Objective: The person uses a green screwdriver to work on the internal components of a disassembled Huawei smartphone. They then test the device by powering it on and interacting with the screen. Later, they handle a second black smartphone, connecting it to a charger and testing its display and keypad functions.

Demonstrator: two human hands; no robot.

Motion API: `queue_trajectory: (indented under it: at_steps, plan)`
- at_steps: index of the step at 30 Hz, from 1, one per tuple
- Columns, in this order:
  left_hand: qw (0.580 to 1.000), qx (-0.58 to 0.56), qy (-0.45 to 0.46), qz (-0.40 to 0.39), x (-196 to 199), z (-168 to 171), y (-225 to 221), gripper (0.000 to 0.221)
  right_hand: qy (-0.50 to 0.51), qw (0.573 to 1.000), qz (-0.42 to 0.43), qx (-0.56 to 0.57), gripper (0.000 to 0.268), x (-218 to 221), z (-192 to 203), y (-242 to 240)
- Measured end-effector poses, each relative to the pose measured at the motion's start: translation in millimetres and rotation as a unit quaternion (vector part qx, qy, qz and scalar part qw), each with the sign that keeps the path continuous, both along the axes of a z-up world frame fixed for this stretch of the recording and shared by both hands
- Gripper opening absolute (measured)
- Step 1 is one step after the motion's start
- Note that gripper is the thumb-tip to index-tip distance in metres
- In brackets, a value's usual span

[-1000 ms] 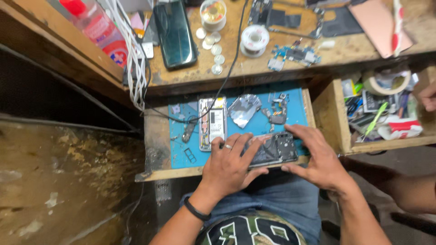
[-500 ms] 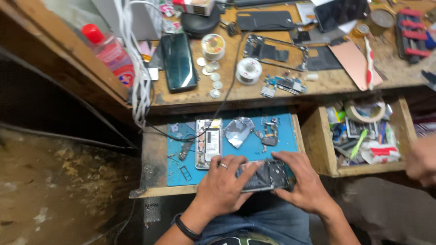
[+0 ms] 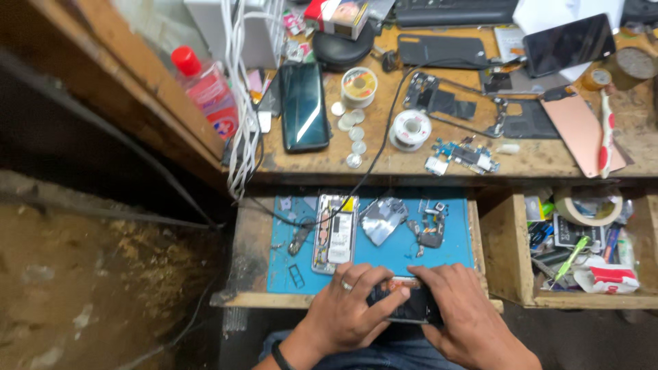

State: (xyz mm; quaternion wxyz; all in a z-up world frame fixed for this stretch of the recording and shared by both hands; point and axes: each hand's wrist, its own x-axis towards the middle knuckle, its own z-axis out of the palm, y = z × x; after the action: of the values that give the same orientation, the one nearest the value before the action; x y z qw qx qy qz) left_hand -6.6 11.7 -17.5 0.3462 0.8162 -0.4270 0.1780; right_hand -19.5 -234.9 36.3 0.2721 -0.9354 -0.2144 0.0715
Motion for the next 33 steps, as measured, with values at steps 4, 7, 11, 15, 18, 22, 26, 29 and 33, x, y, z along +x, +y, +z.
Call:
queue_trajectory:
  at_steps: [4,7,11,15,18,22,26,29,33]
  plan:
    - [0.993,-0.088,-0.029,0.075,3.6,-7.9,-7.0,0.076,-0.021,0.999,0.030,0.040,0.083,16.5,15.9,-21.3]
    - [0.982,-0.119,-0.082,0.123,6.5,-18.7,-12.8,0.084,0.048,0.997,-0.047,0.046,0.085,34.2,36.8,-48.9]
    - [0.985,-0.068,-0.090,0.131,6.9,-32.1,-15.0,0.080,-0.006,0.990,-0.129,0.052,0.095,85.6,63.6,-84.9]
    - [0.984,-0.037,-0.057,0.162,0.0,-41.1,-21.4,0.076,-0.088,0.981,-0.175,0.004,0.101,166.5,82.4,-112.1]
    - [0.985,0.000,-0.033,0.167,-4.1,-46.4,-20.6,0.075,-0.126,0.979,-0.147,-0.068,0.101,235.2,91.8,-124.8]
    - [0.986,0.024,-0.052,0.156,-0.2,-56.3,-17.8,0.072,-0.111,0.988,-0.067,-0.082,0.098,320.0,85.1,-127.0]
    - [0.982,0.001,-0.067,0.177,-0.3,-72.4,-23.3,0.064,-0.066,0.994,-0.031,-0.081,0.098,372.4,68.9,-121.8]
    - [0.979,0.003,-0.072,0.188,-4.7,-93.9,-23.3,0.043,-0.032,0.996,-0.015,-0.088,0.099,391.7,69.0,-110.1]
    - [0.980,0.012,-0.045,0.193,-12.9,-115.7,-22.4,0.025,-0.012,0.993,-0.035,-0.113,0.100,404.1,63.3,-106.1]
